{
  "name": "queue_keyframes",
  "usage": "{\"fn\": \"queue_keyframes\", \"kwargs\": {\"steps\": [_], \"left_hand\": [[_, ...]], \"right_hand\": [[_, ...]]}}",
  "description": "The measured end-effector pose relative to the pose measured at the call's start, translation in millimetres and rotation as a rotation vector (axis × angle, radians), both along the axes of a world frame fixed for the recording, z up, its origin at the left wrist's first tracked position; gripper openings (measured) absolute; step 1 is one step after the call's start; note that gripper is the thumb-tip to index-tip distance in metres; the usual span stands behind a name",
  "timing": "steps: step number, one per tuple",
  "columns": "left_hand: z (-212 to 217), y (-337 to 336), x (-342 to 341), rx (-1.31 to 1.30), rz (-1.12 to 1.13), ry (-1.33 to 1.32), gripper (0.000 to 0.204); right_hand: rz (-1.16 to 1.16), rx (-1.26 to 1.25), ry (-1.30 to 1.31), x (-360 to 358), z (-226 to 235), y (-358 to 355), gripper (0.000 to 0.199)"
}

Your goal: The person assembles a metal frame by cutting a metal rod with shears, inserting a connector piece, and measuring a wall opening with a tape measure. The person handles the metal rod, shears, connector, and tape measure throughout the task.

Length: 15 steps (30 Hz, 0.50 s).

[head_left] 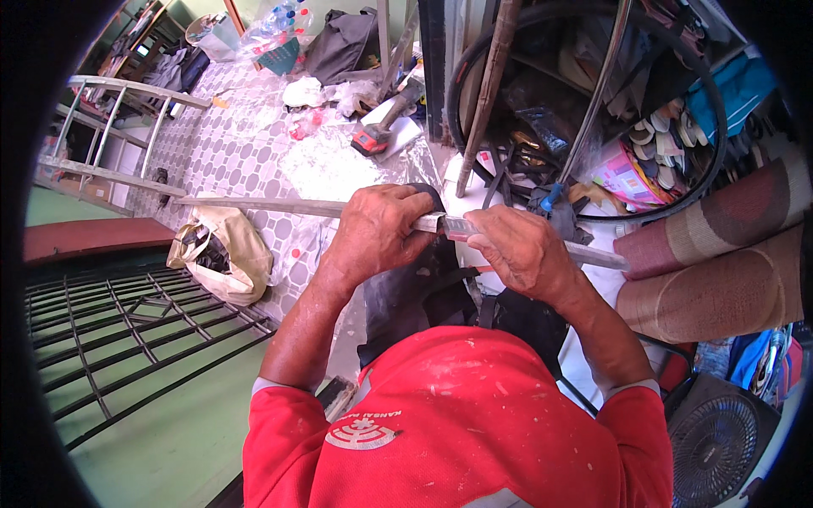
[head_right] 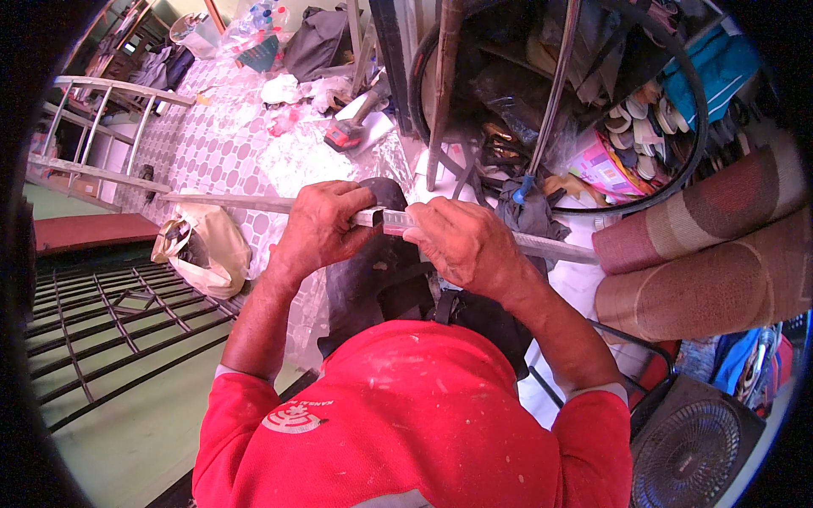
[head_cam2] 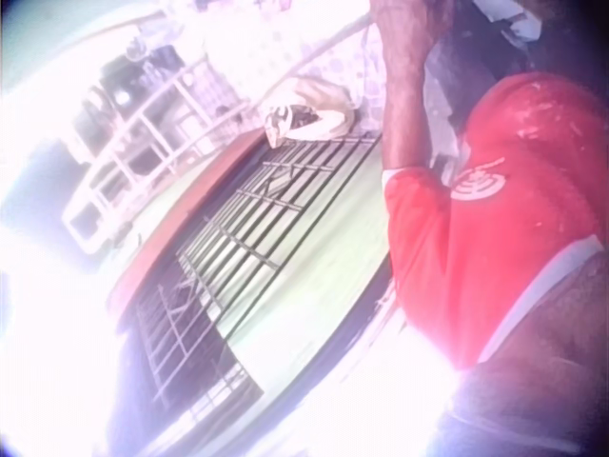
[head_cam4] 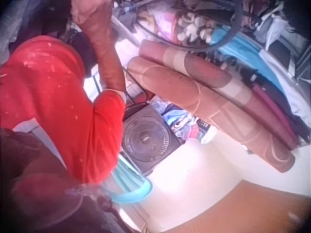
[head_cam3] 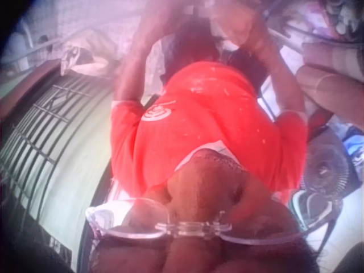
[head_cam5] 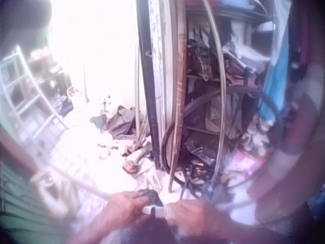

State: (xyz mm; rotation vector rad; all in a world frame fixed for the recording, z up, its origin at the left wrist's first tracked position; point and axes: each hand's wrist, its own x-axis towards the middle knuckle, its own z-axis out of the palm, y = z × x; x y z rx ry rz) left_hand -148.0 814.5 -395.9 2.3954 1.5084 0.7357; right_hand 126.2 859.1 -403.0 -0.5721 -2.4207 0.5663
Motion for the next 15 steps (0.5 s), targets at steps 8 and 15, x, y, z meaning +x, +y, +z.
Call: {"fn": "queue_keyframes", "kwargs": {"steps": [8, 15], "left_hand": [[-4.5, -0.6, 0.4, -0.028, -0.028, 0.026, 0.028], [11.3, -2.9, -0.9, -0.132, -0.040, -0.004, 0.030]], "right_hand": [[0.052, -0.070, 0.030, 2.6, -9.4, 8.2, 0.022], [0.194, -0.104, -0.033, 4.8, 2.4, 35.2, 0.020]]}}
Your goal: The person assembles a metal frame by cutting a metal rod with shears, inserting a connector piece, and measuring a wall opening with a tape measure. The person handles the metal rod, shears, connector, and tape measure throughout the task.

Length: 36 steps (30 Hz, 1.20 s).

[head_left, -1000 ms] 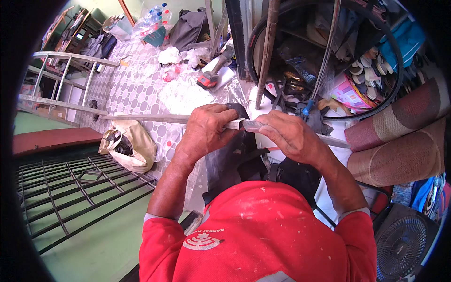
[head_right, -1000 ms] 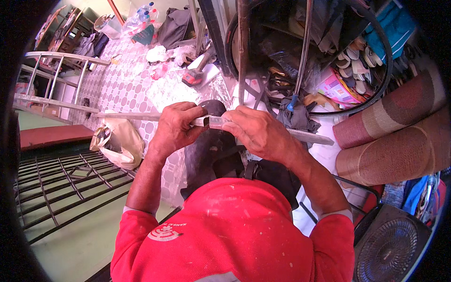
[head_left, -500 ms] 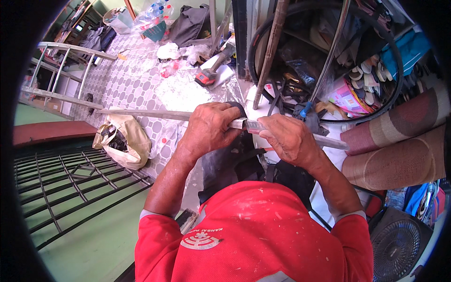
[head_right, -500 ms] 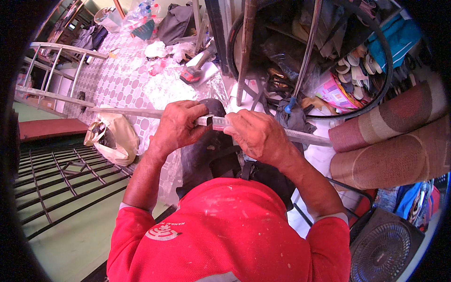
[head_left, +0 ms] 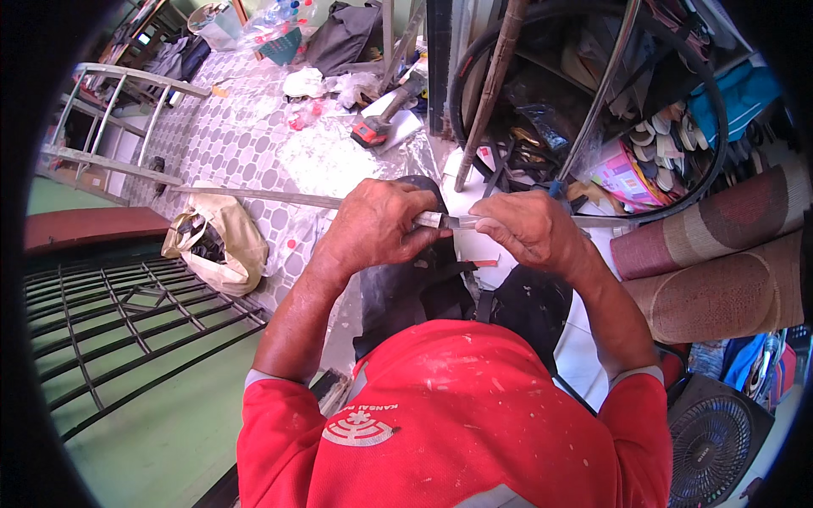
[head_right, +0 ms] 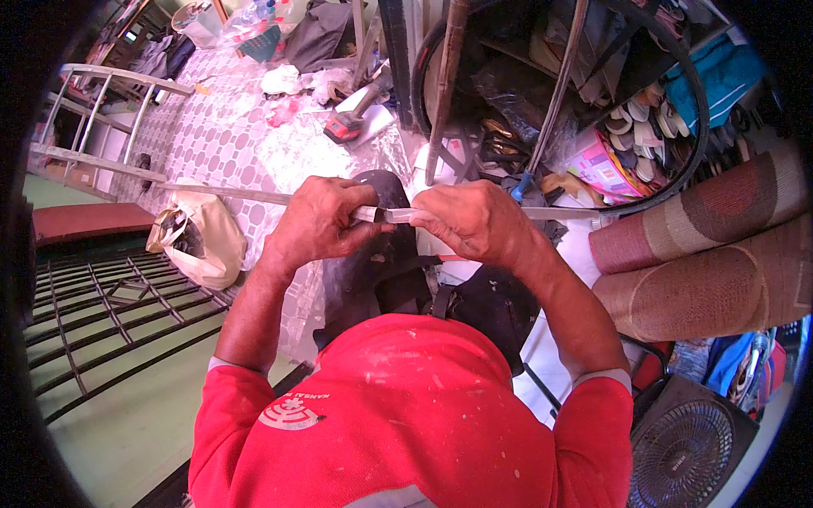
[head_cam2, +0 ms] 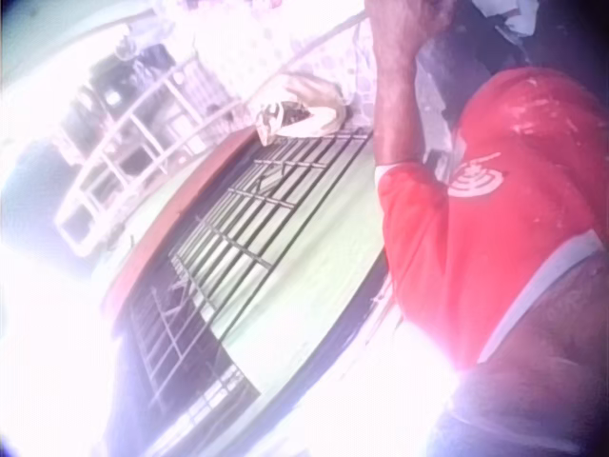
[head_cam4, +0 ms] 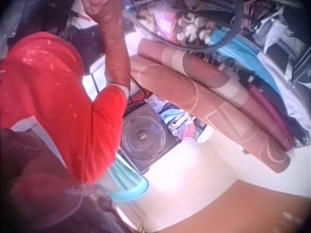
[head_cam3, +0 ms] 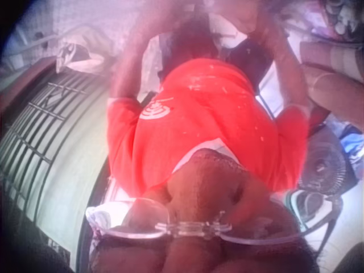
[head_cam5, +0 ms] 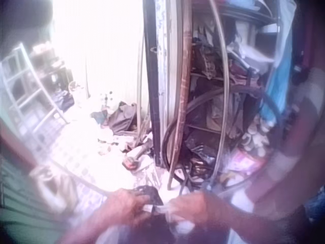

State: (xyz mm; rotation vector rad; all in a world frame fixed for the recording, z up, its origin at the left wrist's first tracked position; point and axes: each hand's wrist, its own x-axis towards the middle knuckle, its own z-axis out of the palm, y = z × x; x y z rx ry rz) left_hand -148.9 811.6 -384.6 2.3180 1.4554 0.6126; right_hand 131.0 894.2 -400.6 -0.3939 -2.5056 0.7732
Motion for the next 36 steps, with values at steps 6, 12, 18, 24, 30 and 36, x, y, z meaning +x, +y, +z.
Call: {"fn": "queue_keyframes", "kwargs": {"steps": [6, 12, 18, 24, 30, 36], "left_hand": [[10.1, -0.1, -3.1, -0.091, 0.020, 0.085, 0.033], [13.9, 3.1, -7.8, -0.116, 0.019, 0.002, 0.028], [14.9, 10.1, -14.3, -0.085, -0.012, 0.026, 0.030], [21.1, 14.1, -14.5, -0.136, 0.032, 0.036, 0.034], [21.5, 19.2, -13.4, -0.159, 0.055, 0.089, 0.042], [-12.1, 14.4, -12.4, -0.085, 0.032, 0.133, 0.041]], "right_hand": [[0.036, -0.054, -0.014, -5.1, 6.4, 6.5, 0.019], [-0.030, -0.061, -0.019, -12.3, 6.2, 1.2, 0.020], [-0.196, -0.146, -0.111, -19.7, 19.2, -20.8, 0.024], [-0.266, -0.289, -0.076, -25.5, 15.2, -29.2, 0.020], [-0.354, 0.032, -0.039, -35.9, 20.0, -49.1, 0.019], [-0.287, 0.069, -0.242, -31.4, 21.5, -47.9, 0.019]]}}
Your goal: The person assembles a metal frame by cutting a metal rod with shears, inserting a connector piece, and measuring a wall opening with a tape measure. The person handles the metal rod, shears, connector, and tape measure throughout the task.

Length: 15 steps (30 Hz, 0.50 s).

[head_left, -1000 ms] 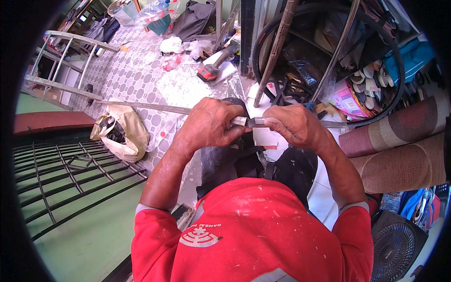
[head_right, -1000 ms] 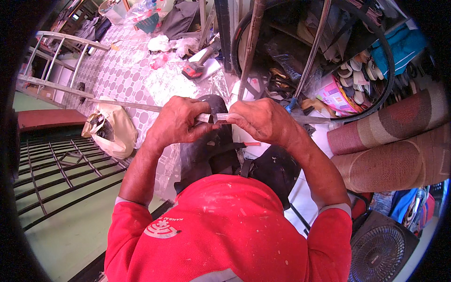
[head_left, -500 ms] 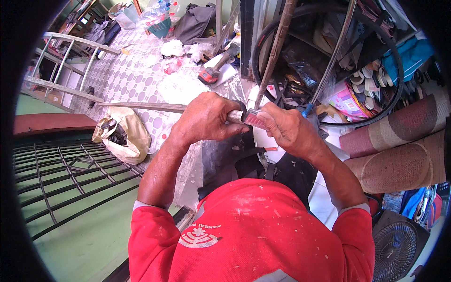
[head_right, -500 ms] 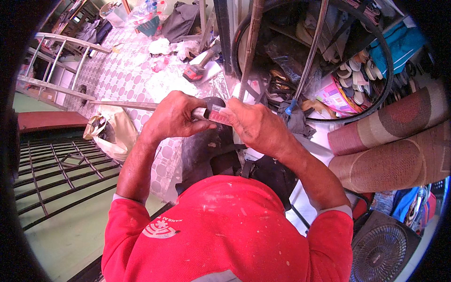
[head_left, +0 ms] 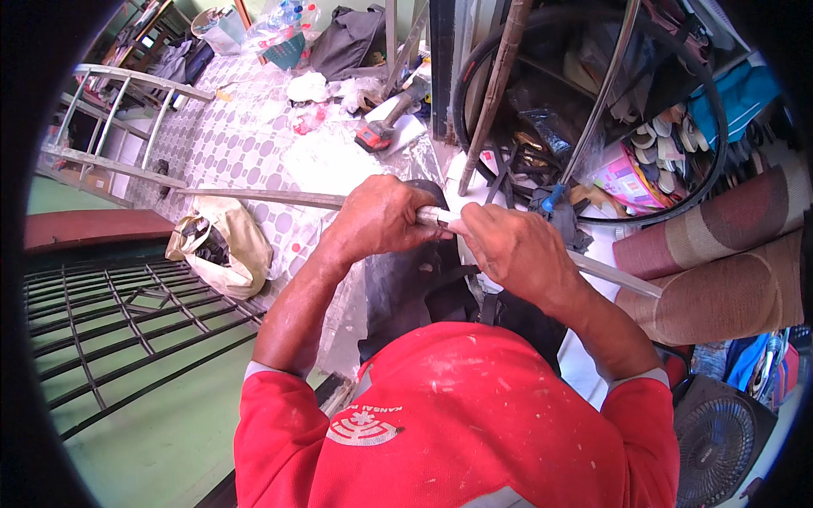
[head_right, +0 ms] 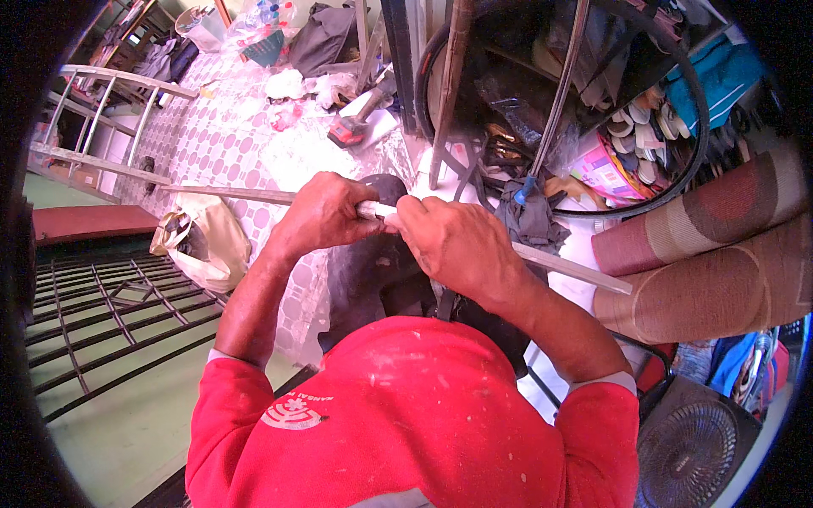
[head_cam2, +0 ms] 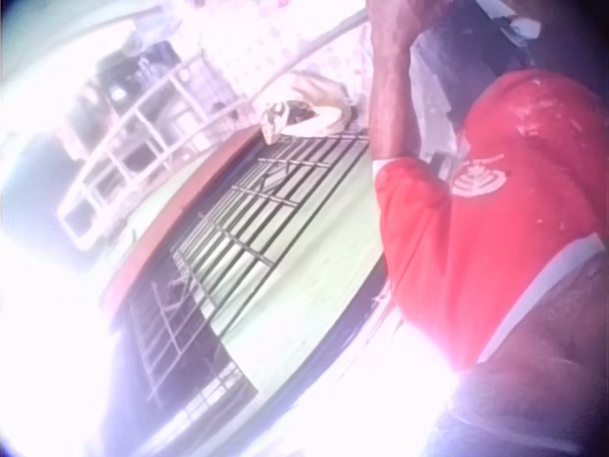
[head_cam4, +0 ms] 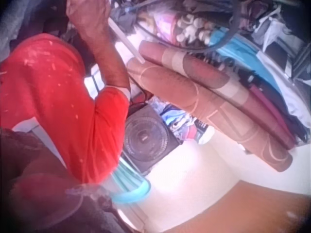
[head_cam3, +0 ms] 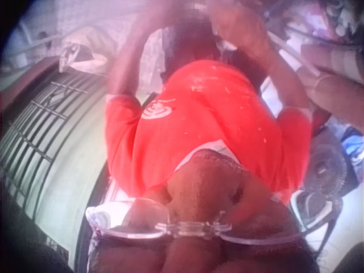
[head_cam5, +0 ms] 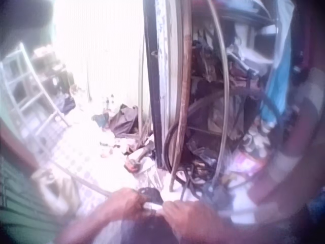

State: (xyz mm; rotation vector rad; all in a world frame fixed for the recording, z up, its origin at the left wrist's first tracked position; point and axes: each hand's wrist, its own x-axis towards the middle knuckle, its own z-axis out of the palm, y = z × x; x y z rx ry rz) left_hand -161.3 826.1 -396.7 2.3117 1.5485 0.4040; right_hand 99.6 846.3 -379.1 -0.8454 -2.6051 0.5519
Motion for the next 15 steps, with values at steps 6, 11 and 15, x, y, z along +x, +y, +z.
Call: {"fn": "queue_keyframes", "kwargs": {"steps": [6, 11, 15], "left_hand": [[-38.5, -6.3, 1.4, -0.039, 0.041, -0.028, 0.036], [-73.9, -8.6, 7.2, -0.043, 0.073, -0.018, 0.035], [-84.3, -12.4, 11.7, -0.167, 0.055, 0.079, 0.033]], "right_hand": [[0.011, -0.280, 0.062, 1.0, -39.3, 10.2, 0.029], [-0.064, -0.652, -0.007, 3.0, -67.6, 14.1, 0.041], [-0.068, -0.746, -0.009, 5.8, -99.3, 6.6, 0.045]]}}
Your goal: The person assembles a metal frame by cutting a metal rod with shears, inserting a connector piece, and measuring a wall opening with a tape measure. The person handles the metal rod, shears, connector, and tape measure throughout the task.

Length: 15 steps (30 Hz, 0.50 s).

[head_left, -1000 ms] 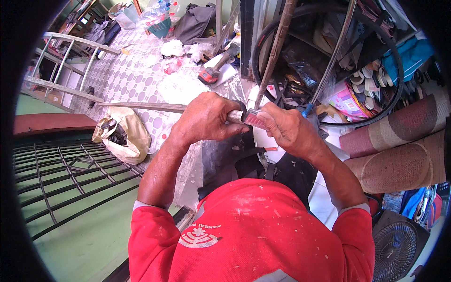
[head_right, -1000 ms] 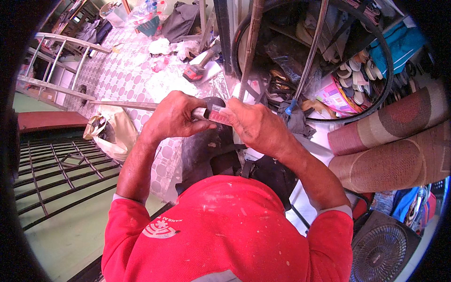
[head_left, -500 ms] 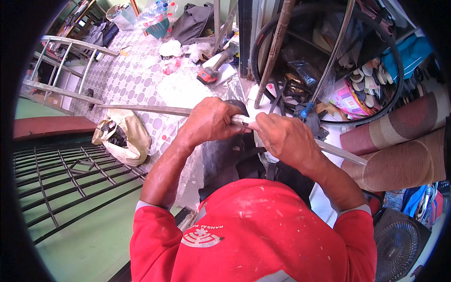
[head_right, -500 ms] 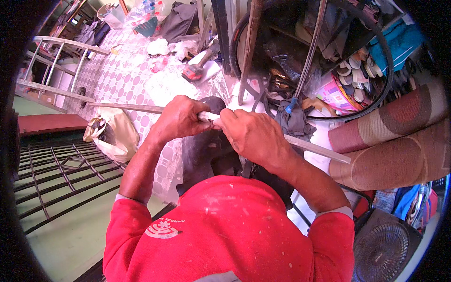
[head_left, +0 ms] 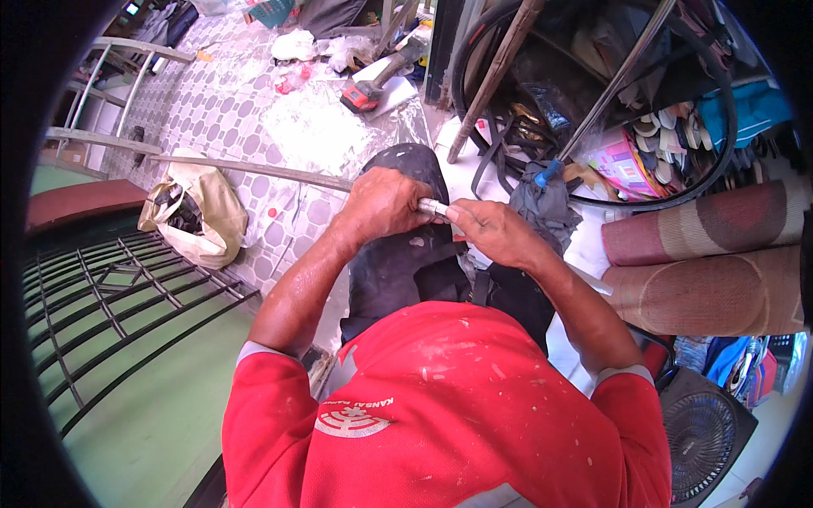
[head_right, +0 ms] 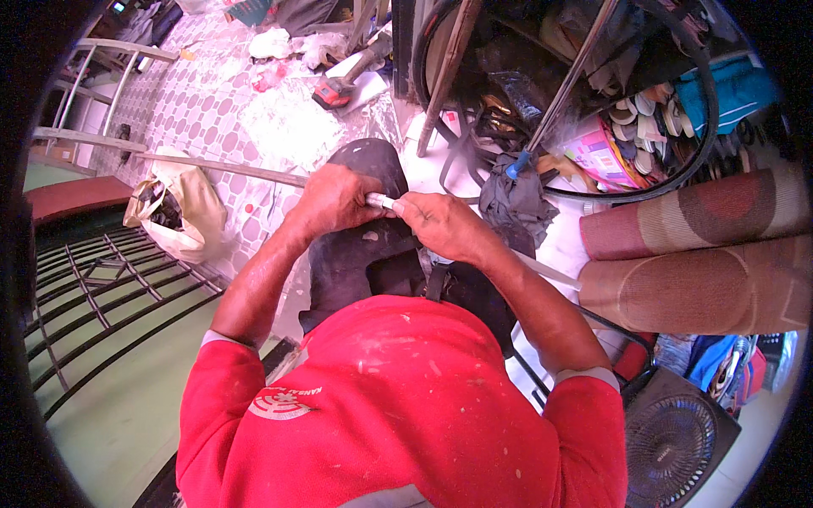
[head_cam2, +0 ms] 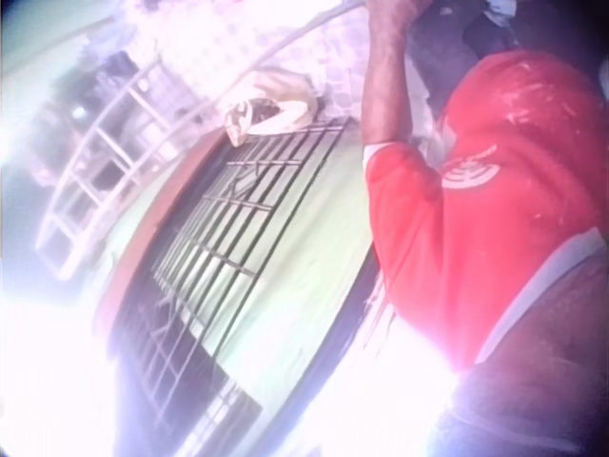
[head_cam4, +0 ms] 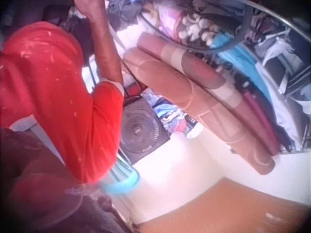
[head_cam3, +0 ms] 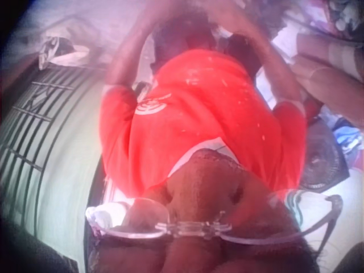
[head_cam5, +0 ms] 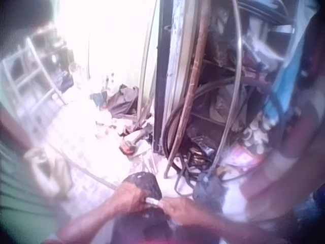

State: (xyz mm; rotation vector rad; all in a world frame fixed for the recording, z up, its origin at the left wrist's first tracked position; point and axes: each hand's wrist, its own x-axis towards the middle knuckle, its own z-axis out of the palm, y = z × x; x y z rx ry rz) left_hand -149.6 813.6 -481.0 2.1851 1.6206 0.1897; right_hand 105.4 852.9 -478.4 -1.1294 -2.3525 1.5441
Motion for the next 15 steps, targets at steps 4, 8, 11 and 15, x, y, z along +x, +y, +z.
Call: {"fn": "queue_keyframes", "kwargs": {"steps": [4, 8, 11, 15], "left_hand": [[-12.8, -2.5, -3.7, 0.104, 0.002, -0.078, 0.031], [-17.5, -2.8, -5.9, 0.096, -0.011, -0.082, 0.030], [-19.5, -1.8, -7.2, 0.085, -0.014, -0.079, 0.030], [-15.4, -1.6, -5.4, 0.061, -0.012, -0.046, 0.028]], "right_hand": [[-0.033, -0.040, 0.084, 1.4, -15.5, -2.5, 0.042], [0.005, -0.112, 0.091, 1.7, -13.9, 2.9, 0.044], [0.019, -0.174, 0.120, 5.3, -26.3, 6.6, 0.045], [0.029, -0.261, 0.106, 4.4, -22.8, 14.5, 0.046]]}}
